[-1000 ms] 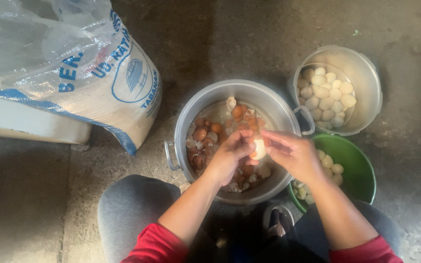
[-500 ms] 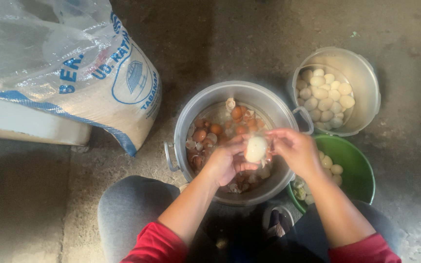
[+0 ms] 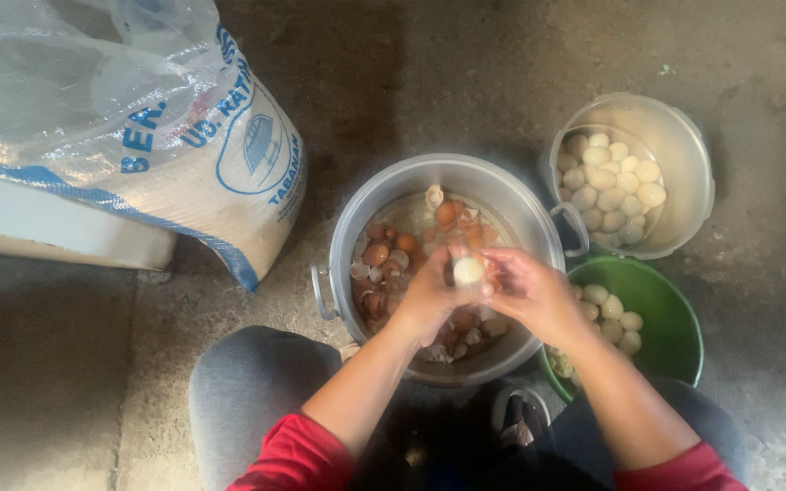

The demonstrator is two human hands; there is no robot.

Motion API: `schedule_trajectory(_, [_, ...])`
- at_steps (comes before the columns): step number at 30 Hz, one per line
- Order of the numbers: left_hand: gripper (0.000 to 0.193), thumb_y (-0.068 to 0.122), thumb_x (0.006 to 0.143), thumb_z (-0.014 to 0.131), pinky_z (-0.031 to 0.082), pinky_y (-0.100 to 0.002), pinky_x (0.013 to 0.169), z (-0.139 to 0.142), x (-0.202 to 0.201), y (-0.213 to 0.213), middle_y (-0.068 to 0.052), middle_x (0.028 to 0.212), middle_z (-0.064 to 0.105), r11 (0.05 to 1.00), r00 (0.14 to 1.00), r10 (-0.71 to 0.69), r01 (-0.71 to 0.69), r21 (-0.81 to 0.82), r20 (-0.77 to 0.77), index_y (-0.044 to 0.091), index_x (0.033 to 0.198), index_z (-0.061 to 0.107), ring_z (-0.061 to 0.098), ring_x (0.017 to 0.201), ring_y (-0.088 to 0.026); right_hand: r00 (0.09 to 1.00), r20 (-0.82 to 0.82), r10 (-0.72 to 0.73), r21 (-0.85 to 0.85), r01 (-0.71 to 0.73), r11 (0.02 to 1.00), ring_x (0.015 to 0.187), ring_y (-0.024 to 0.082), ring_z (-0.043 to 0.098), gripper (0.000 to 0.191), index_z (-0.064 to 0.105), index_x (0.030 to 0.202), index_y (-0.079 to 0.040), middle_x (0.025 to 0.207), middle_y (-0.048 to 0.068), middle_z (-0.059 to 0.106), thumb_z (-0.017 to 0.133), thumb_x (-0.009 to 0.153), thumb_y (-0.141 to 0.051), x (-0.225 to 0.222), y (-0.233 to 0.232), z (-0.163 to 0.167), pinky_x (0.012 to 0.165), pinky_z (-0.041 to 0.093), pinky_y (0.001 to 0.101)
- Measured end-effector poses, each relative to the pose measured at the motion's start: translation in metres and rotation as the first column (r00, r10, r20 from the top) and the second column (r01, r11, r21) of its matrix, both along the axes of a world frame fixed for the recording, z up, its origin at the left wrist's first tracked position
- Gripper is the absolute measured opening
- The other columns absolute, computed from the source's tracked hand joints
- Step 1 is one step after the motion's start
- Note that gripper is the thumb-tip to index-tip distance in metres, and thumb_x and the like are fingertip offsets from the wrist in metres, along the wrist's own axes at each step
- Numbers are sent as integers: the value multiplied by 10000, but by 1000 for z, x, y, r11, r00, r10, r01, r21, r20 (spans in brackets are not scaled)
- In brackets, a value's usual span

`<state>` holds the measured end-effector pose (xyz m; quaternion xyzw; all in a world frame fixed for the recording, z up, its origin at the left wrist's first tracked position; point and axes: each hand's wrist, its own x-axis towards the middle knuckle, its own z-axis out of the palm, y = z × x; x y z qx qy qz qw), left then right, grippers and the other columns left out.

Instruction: The person peels hard-boiled eggs by hand, removing the shells and placing the peeled eggs into a green bowl. The shells are discarded into a metal pot containing water.

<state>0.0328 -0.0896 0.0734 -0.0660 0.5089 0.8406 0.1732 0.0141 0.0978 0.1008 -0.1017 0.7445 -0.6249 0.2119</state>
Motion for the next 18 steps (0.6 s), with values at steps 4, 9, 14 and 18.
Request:
schedule_trajectory(4, [685,82,819,839,563,-336,802,-1,-1,-6,-130,1116,662,991,999,-51,50,121,3,13,1384,458,660,933,-222,998,66,19,-29,-18,999,1099,194,705,580,562,1384,5,1273,139,695,730,830,37,-7,13,0,931,593,323])
schedule_trajectory(9, [703,110,818,818,592,-342,850,0,0,-14,-113,1172,663,970,989,-142,133,201,31,52,1398,424,694,1011,-215,998,62,-12,-2,13,1000,1046,177,714,526,595,1326,7,1235,96,692,704,813,47,-9,20,-5,869,618,322])
schedule_trajectory(14, [650,120,876,783,584,-347,889,2,-1,-17,-131,1230,634,955,984,-178,166,247,25,75,1417,427,689,1050,-227,997,-69,-28,104,35,994,980,151,699,418,629,1258,0,1113,87,727,737,854,20,-11,24,-11,830,578,278])
schedule_trajectory(18, [561,145,950,700,587,-385,975,3,-3,-19,-151,1290,606,911,979,-205,187,369,12,48,1429,425,690,1117,-254,997,-29,-75,79,77,994,929,134,730,308,627,1180,-8,1042,69,742,707,883,1,-12,27,-12,792,592,261])
